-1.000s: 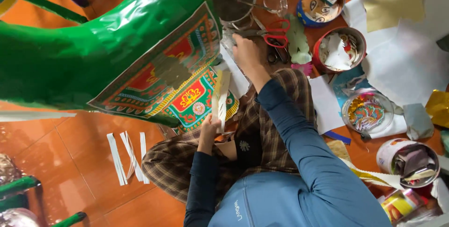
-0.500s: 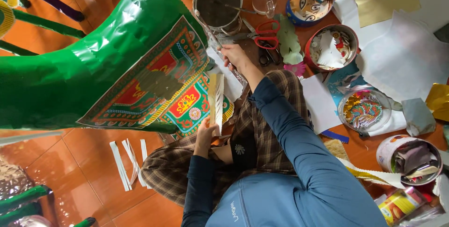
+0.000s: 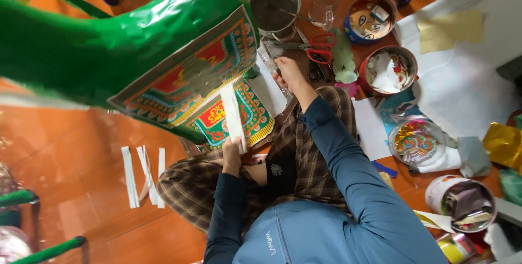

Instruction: Decorating a green paper-mache horse with colorful paper strips and patterns

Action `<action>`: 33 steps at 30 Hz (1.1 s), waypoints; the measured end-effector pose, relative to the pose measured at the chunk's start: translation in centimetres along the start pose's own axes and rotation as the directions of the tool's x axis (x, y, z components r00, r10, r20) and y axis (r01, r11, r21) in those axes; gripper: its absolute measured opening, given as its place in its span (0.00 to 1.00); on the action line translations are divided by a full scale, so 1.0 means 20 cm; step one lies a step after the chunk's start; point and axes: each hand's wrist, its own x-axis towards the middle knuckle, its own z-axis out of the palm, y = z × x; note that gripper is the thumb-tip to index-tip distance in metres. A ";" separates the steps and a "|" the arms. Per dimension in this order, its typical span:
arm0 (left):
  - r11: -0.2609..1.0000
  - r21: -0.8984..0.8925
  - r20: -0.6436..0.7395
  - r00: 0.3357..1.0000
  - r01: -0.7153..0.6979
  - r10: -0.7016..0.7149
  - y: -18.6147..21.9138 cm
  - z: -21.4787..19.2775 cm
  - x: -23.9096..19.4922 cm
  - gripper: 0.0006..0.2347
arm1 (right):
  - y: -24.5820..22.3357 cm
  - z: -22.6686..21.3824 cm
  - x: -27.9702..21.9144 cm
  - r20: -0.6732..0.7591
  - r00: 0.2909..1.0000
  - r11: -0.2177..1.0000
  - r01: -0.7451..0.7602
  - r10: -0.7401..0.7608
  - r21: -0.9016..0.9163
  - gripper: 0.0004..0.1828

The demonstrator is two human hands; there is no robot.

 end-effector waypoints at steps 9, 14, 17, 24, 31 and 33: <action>0.906 -0.417 0.138 0.990 0.076 -0.020 -0.06 0.18 0.15 0.25 | 0.07 -0.16 -0.95 0.141 0.966 0.963 0.187 -0.216 0.193 0.12; 0.804 -0.573 0.160 0.983 0.163 -0.085 -0.25 0.27 0.25 0.28 | 0.38 -0.23 -1.21 0.175 0.983 0.995 0.067 -0.054 -0.072 0.18; 0.880 -0.474 0.095 0.995 0.020 0.028 -0.33 0.32 0.34 0.23 | 0.39 -0.20 -1.23 0.245 0.960 0.786 0.254 -0.135 -0.563 0.23; 0.901 -0.435 0.054 0.999 0.013 0.011 -0.32 0.38 0.29 0.24 | 0.17 0.16 -1.12 0.493 0.839 0.200 0.536 -0.230 -0.820 0.26; 0.957 -0.275 -0.076 0.995 -0.086 0.067 -0.22 0.37 0.18 0.24 | 0.14 0.28 -0.91 0.492 0.863 -0.034 0.491 -0.115 -0.870 0.30; 0.987 -0.151 -0.093 0.995 -0.050 0.036 -0.25 0.40 0.20 0.22 | 0.13 0.31 -0.89 0.480 0.871 -0.070 0.475 -0.110 -0.877 0.28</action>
